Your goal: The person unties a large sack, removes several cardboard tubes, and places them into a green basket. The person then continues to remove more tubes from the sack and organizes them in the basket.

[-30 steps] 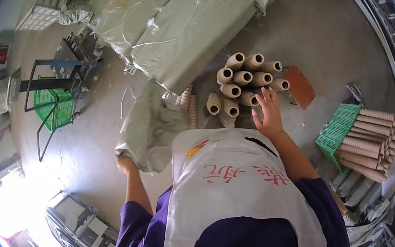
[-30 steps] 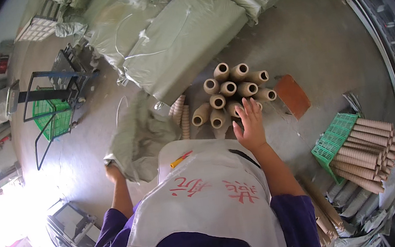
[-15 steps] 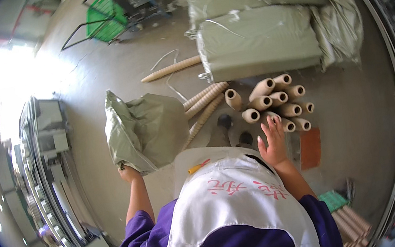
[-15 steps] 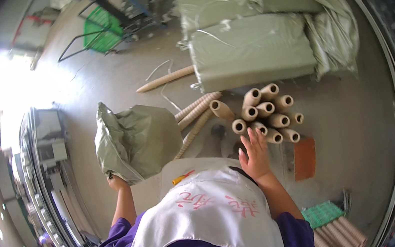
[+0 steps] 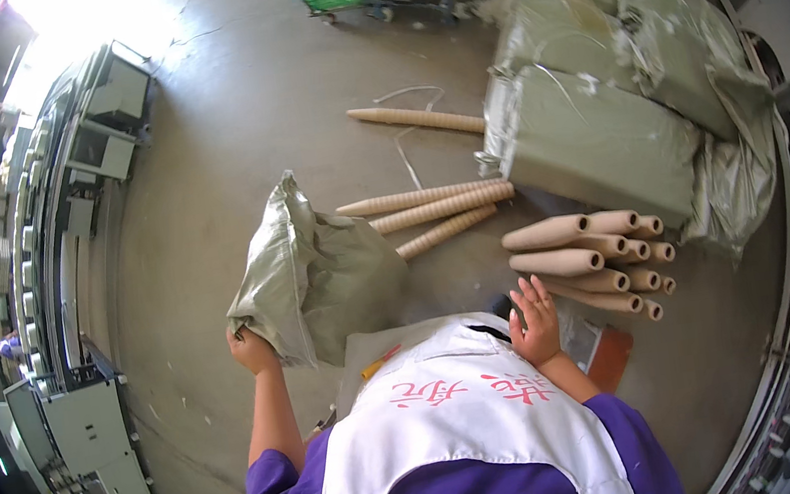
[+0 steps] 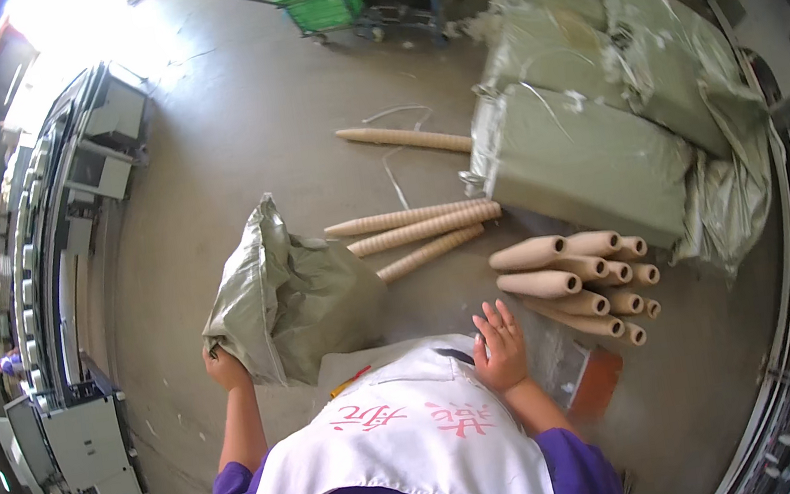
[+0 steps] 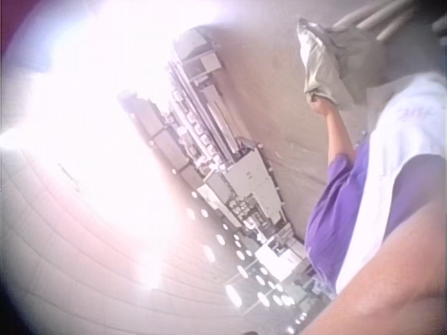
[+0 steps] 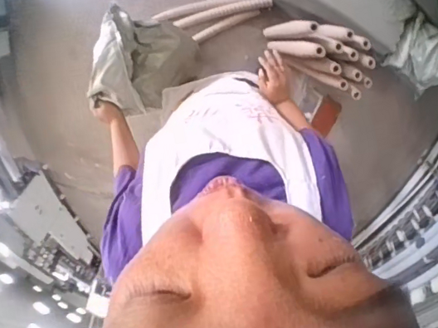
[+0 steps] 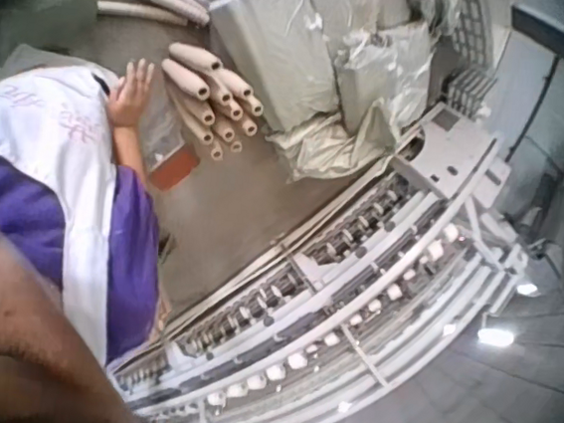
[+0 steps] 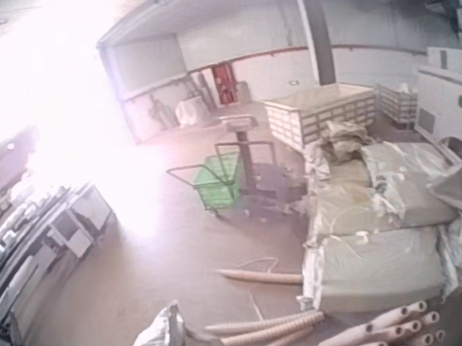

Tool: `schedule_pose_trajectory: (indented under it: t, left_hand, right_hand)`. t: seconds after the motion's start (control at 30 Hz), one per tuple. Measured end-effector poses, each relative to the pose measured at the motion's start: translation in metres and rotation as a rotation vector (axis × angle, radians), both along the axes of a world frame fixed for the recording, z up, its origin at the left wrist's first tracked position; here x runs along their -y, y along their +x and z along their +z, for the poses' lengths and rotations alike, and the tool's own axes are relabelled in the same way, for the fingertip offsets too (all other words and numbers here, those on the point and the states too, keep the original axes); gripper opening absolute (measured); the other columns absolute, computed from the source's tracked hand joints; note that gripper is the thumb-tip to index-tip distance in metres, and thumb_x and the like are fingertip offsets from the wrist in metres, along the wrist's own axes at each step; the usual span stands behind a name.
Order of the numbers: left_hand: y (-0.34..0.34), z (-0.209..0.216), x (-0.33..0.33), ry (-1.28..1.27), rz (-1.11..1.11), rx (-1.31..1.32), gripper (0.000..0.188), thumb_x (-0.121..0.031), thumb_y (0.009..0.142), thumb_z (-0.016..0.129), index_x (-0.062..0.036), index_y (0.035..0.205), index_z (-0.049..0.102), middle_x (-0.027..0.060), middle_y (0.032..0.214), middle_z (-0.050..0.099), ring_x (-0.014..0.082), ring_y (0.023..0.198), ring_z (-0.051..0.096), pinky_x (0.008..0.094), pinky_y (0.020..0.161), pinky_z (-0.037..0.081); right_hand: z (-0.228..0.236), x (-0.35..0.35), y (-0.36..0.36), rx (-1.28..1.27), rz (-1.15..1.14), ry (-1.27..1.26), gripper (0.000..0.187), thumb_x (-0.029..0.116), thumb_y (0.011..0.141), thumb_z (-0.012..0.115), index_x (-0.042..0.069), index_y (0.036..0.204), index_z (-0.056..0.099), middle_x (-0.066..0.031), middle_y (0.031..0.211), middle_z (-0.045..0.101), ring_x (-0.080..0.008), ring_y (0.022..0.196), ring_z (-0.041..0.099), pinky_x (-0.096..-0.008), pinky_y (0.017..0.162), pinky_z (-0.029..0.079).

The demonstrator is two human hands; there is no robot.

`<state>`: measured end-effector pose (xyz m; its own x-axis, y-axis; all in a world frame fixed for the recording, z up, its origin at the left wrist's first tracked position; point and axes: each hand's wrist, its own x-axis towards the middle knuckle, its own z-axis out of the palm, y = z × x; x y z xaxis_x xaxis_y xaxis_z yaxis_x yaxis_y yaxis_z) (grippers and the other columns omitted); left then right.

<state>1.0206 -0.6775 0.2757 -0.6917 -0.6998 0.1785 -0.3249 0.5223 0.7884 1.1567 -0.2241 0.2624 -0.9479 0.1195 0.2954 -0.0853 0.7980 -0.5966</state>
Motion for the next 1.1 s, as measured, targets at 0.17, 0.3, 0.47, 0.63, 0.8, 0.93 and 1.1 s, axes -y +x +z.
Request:
schedule_pose_trajectory:
  t: [0.17,0.3,0.47,0.63,0.8,0.93,1.1]
  left_hand:
    - [-0.018,0.053,0.074,0.508,-0.008,-0.251,0.031,-0.017,0.092,0.042,0.0017,0.114,0.053,0.0114,0.11,0.059,0.0237,0.093,0.057,0.0348,0.081,0.046]
    - [-0.057,0.109,0.09,1.273,0.009,-0.332,0.037,-0.025,0.094,0.038,-0.0023,0.122,0.047,0.0095,0.121,0.052,0.0228,0.107,0.052,0.0367,0.092,0.043]
    - [-0.066,0.212,0.076,1.318,-0.56,-0.234,0.046,-0.036,0.095,0.039,-0.0047,0.128,0.043,0.0078,0.126,0.05,0.0227,0.116,0.047,0.0388,0.098,0.039]
    - [-0.165,0.229,0.173,1.037,-0.381,-0.65,0.047,-0.035,0.094,0.043,-0.0037,0.129,0.04,0.0136,0.123,0.05,0.0261,0.111,0.051,0.0369,0.094,0.042]
    - [-0.3,0.056,0.293,-0.12,-0.487,0.509,0.049,-0.025,0.087,0.053,0.0033,0.126,0.04,0.0228,0.113,0.055,0.0313,0.103,0.055,0.0395,0.09,0.042]
    - [-0.239,-0.079,0.302,0.574,-0.97,1.104,0.048,-0.023,0.082,0.06,-0.0011,0.123,0.047,0.016,0.117,0.057,0.0277,0.103,0.056,0.0377,0.093,0.041]
    - [-0.297,-0.062,0.347,0.409,-0.702,1.23,0.048,-0.023,0.082,0.06,-0.0013,0.123,0.047,0.0157,0.117,0.057,0.0273,0.104,0.056,0.0375,0.093,0.041]
  right_hand:
    - [-0.007,0.129,-0.073,0.107,0.136,-0.128,0.049,0.016,0.075,0.064,0.004,0.12,0.052,-0.0152,0.129,0.048,-0.0351,0.125,0.04,-0.0435,0.102,0.033]
    - [-0.025,0.241,-0.175,0.233,0.307,-0.44,0.096,0.037,0.066,0.078,0.004,0.139,0.024,-0.0196,0.142,0.03,-0.0355,0.132,0.028,-0.0413,0.106,0.028]
    - [-0.072,0.378,-0.331,0.306,0.356,-0.66,0.09,0.041,0.075,0.069,0.006,0.141,0.019,-0.0213,0.142,0.026,-0.0338,0.132,0.024,-0.0403,0.109,0.02]
    - [-0.096,0.463,-0.329,0.838,0.606,-0.95,0.078,0.04,0.079,0.062,0.006,0.139,0.024,-0.0187,0.139,0.03,-0.0305,0.129,0.029,-0.0389,0.108,0.024]
    - [-0.091,0.457,-0.35,1.033,0.673,-1.213,0.067,0.04,0.084,0.054,0.006,0.136,0.029,-0.0162,0.137,0.035,-0.0272,0.125,0.034,-0.0374,0.106,0.027]
    - [-0.092,0.433,-0.405,1.058,0.636,-1.404,0.06,0.04,0.088,0.049,0.006,0.135,0.033,-0.0142,0.135,0.038,-0.0245,0.122,0.038,-0.0363,0.104,0.03]
    - [-0.07,0.417,-0.481,0.856,0.551,-1.539,0.052,0.039,0.092,0.041,0.006,0.133,0.038,-0.0117,0.133,0.043,-0.0211,0.119,0.043,-0.0348,0.102,0.033]
